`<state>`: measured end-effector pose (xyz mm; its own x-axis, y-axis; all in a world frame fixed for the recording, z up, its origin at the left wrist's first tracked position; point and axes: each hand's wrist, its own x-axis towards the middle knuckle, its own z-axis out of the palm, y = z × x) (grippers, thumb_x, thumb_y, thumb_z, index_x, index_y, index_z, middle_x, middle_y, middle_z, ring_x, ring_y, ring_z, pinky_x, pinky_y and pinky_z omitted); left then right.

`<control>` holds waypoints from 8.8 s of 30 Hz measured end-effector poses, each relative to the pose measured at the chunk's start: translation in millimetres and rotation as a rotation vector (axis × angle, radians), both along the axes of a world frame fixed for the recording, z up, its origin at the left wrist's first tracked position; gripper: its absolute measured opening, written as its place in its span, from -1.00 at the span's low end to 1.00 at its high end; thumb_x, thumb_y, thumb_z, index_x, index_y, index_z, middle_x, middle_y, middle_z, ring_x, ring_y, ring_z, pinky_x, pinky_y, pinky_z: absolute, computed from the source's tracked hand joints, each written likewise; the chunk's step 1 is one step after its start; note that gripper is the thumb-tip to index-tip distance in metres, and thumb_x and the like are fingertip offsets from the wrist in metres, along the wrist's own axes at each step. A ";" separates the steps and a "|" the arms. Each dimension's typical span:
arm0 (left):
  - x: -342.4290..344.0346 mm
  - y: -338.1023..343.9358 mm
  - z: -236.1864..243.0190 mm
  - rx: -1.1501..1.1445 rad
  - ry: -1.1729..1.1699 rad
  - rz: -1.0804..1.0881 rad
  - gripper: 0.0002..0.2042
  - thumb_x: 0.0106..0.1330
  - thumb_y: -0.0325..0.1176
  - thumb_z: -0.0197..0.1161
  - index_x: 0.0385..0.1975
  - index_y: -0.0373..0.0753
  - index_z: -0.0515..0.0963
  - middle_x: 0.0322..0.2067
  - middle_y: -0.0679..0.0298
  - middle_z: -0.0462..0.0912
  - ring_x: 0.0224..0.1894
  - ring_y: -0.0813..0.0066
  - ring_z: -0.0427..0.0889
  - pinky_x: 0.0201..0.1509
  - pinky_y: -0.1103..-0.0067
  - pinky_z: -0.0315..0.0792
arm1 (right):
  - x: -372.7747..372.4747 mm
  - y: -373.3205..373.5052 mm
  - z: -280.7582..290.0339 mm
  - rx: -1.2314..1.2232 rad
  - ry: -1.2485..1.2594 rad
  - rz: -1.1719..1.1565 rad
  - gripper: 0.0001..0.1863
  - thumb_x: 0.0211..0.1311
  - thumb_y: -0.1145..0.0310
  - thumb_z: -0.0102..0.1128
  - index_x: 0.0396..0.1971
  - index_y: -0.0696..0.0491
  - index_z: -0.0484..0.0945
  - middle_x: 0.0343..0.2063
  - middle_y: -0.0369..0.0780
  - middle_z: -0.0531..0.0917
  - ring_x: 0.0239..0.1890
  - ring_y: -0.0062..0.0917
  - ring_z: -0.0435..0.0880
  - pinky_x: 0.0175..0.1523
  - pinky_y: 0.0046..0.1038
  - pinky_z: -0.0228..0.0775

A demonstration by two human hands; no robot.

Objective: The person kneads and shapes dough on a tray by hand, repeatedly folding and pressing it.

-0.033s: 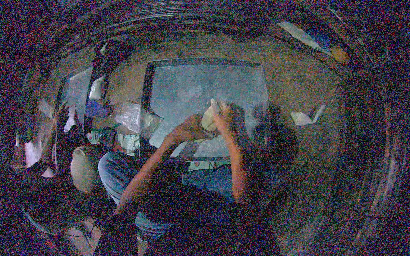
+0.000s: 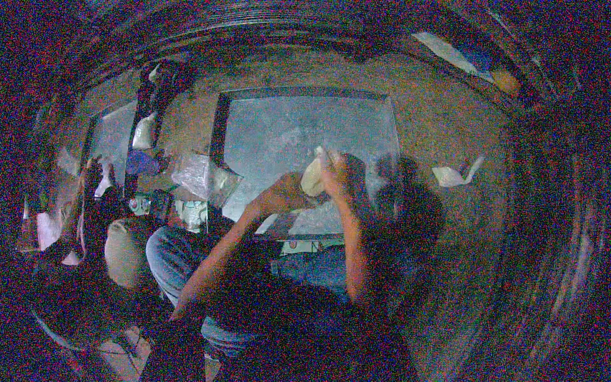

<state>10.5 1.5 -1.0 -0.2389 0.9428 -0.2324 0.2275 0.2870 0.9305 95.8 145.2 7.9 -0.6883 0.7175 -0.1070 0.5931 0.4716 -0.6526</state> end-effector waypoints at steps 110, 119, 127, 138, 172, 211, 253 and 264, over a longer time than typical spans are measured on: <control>-5.8 -26.5 -101.8 -0.133 1.236 -0.035 -0.21 0.10 -0.09 0.25 0.32 -0.16 0.06 0.35 0.21 0.10 0.37 0.35 0.13 0.34 -0.01 -0.08 | 37.9 -17.9 -74.5 0.227 -0.154 0.088 0.10 -0.14 0.28 0.45 0.37 -0.01 -0.11 0.37 0.09 -0.18 0.41 0.02 -0.34 0.39 0.07 -0.35; -31.6 -23.2 -72.2 0.152 0.812 0.198 -0.71 -0.06 -0.39 0.31 -0.27 -0.20 0.58 -0.36 0.07 0.61 -0.12 0.05 0.53 -0.06 0.32 0.47 | 27.3 -5.7 -77.8 0.263 -0.099 0.216 0.06 -0.23 0.44 0.46 0.34 -0.07 0.02 0.37 0.09 -0.16 0.41 0.04 -0.30 0.42 0.02 -0.35; -27.4 -22.5 -65.4 0.154 0.782 0.317 -0.64 -0.12 -0.44 0.32 -0.22 -0.16 0.58 -0.32 0.14 0.61 -0.12 0.13 0.54 -0.03 0.33 0.47 | 29.9 -2.5 -65.7 0.058 0.241 0.226 -0.46 -0.20 0.65 0.34 -0.08 0.05 0.55 0.16 -0.12 0.40 0.22 -0.25 0.34 0.25 -0.30 0.20; -32.3 -21.2 -45.9 0.090 0.638 0.298 -0.82 -0.02 -0.44 0.32 -0.36 -0.20 0.63 -0.40 0.06 0.61 -0.34 0.10 0.60 -0.24 0.38 0.51 | 25.5 -1.6 -68.8 -0.137 0.384 0.146 -0.91 -0.01 0.57 0.21 -0.43 0.15 0.58 -0.60 -0.27 0.60 -0.51 -0.61 0.57 -0.35 -0.54 0.40; -23.8 -3.1 -65.7 -0.157 0.922 0.201 -0.73 -0.05 -0.23 0.32 -0.29 -0.07 0.59 -0.22 0.26 0.57 -0.03 0.22 0.44 0.01 0.31 0.33 | 15.8 -14.6 -45.5 0.241 -0.194 0.254 -0.59 -0.29 0.52 0.39 -0.30 0.15 0.50 -0.22 -0.04 0.57 -0.08 -0.09 0.47 0.02 -0.21 0.33; -25.1 -6.9 -27.8 -0.013 0.528 0.305 -0.84 0.07 -0.30 0.30 -0.42 -0.23 0.58 -0.35 0.00 0.61 -0.27 -0.04 0.57 -0.18 0.23 0.46 | 34.9 -5.4 -52.0 0.215 -0.335 0.213 -0.52 0.01 -0.03 0.29 -0.47 0.18 0.59 -0.42 0.03 0.62 -0.36 -0.07 0.63 -0.22 -0.15 0.47; 2.0 -6.5 -49.3 0.092 0.599 0.352 -0.65 0.03 -0.17 0.32 -0.28 -0.29 0.53 -0.36 0.00 0.57 -0.24 -0.03 0.56 -0.15 0.21 0.44 | 37.6 41.7 -147.3 -0.323 -0.041 0.154 -0.63 0.32 0.14 -0.02 -0.15 0.15 0.51 -0.45 -0.12 0.66 -0.56 -0.47 0.63 -0.47 -0.45 0.50; 23.2 11.3 -76.6 0.015 0.835 0.348 -0.63 0.14 -0.21 0.21 -0.10 -0.26 0.48 -0.12 0.07 0.57 -0.05 0.03 0.55 0.00 0.29 0.45 | 34.7 33.4 -124.1 0.017 0.069 0.091 -0.51 0.38 0.00 -0.18 -0.23 0.17 0.49 -0.48 -0.10 0.63 -0.60 -0.42 0.63 -0.52 -0.40 0.52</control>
